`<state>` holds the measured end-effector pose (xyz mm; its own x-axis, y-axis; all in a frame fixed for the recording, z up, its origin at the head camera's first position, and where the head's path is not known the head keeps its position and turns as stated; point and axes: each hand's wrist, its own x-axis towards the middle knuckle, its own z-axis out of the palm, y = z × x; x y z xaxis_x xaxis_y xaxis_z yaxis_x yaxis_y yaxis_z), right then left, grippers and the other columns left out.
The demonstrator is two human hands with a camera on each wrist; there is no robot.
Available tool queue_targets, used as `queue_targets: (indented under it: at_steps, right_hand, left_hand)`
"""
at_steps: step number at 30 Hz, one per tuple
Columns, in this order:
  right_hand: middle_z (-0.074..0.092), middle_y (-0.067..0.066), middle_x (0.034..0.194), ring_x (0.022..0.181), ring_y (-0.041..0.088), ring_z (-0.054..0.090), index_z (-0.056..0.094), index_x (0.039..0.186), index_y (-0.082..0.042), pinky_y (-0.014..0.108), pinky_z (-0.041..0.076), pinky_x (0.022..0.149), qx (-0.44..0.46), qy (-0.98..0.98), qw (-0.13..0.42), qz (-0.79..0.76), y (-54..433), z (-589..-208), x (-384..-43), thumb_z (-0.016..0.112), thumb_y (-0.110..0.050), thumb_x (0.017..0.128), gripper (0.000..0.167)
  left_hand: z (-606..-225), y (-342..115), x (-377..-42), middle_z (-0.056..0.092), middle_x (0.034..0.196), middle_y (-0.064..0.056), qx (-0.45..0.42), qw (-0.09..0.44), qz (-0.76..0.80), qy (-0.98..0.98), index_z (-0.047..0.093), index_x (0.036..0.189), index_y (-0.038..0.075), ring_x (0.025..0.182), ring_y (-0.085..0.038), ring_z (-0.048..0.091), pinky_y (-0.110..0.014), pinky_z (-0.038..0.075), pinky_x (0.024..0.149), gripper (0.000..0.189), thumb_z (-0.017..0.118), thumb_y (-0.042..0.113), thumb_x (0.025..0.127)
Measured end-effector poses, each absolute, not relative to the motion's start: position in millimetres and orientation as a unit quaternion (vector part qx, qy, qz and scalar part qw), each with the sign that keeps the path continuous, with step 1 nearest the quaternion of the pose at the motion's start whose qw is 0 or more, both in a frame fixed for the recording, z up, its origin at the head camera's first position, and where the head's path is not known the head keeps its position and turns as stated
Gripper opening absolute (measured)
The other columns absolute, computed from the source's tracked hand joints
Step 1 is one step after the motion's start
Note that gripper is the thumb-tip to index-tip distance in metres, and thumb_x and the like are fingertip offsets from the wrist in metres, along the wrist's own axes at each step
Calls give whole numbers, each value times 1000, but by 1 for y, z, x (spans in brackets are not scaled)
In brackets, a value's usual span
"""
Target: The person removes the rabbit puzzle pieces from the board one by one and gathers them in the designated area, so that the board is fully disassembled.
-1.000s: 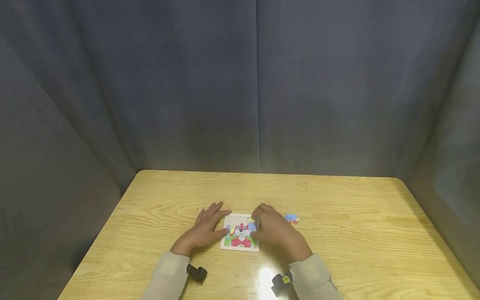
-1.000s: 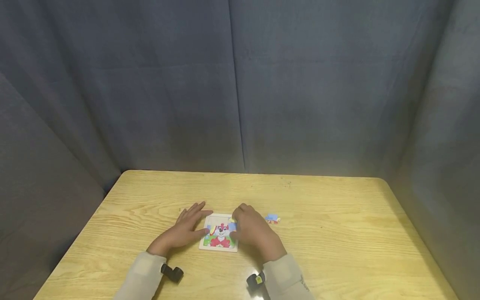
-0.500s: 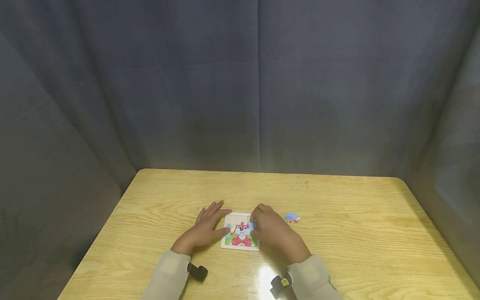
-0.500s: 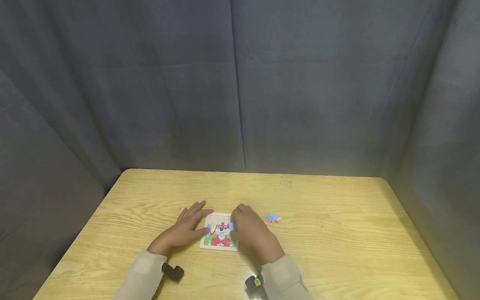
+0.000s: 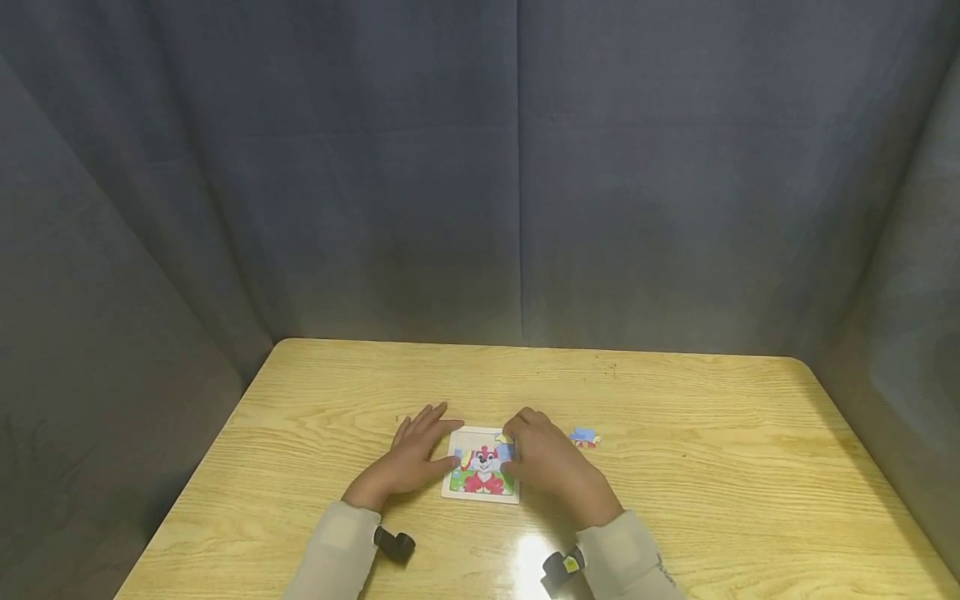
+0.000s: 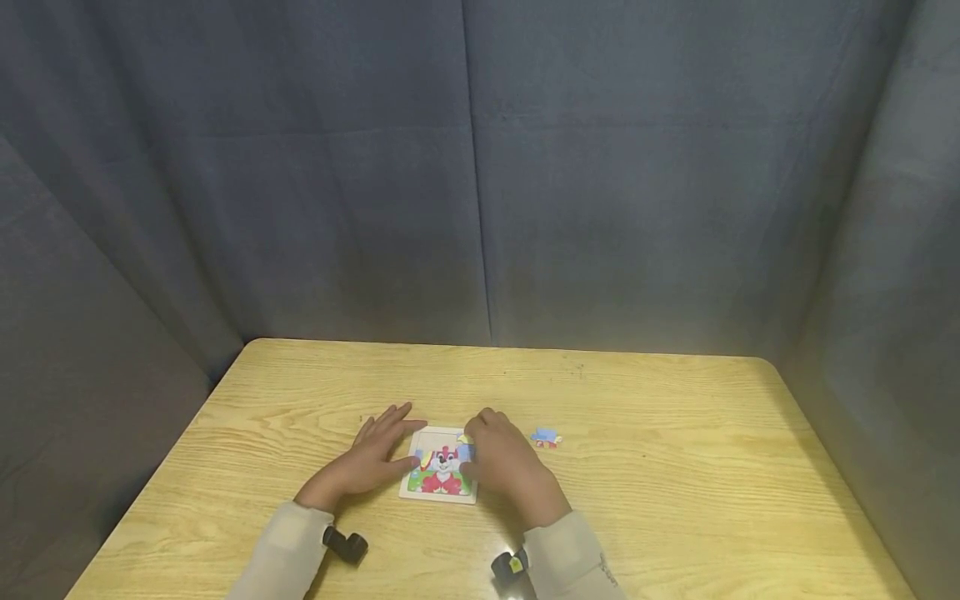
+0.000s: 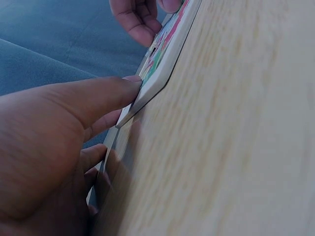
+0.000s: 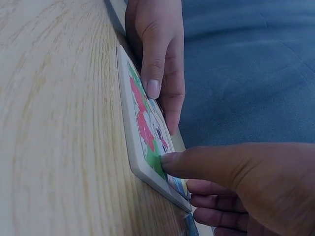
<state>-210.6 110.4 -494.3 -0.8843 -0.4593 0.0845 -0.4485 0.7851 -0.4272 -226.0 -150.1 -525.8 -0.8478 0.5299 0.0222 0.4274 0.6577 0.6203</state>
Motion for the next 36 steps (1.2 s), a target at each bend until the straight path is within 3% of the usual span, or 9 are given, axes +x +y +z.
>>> queue_targets:
  at_steps: [13,25,36]
  right_hand:
    - [58,4,108,97,20,52,62,117,-2,37,49,88,-248,943,3,-220,110,-493,-209,78,-19,80,44]
    - [59,5,111,105,24,54,62,118,-4,39,48,94,-248,939,-3,-240,112,-492,-208,71,-7,86,33]
    - [62,6,107,101,24,57,66,114,-4,38,51,89,-246,939,-26,-238,112,-494,-209,68,-2,86,28]
  left_hand:
    - [-527,-150,-226,14,161,-14,263,84,317,907,41,147,18,148,-36,5,-59,-4,114,57,58,38,97]
    - [-526,-150,-226,13,161,-13,260,88,318,907,41,147,18,148,-35,4,-58,-6,114,57,60,37,97]
    - [-527,-149,-226,16,161,-14,260,79,318,908,43,147,17,147,-36,6,-59,-4,114,57,61,36,96]
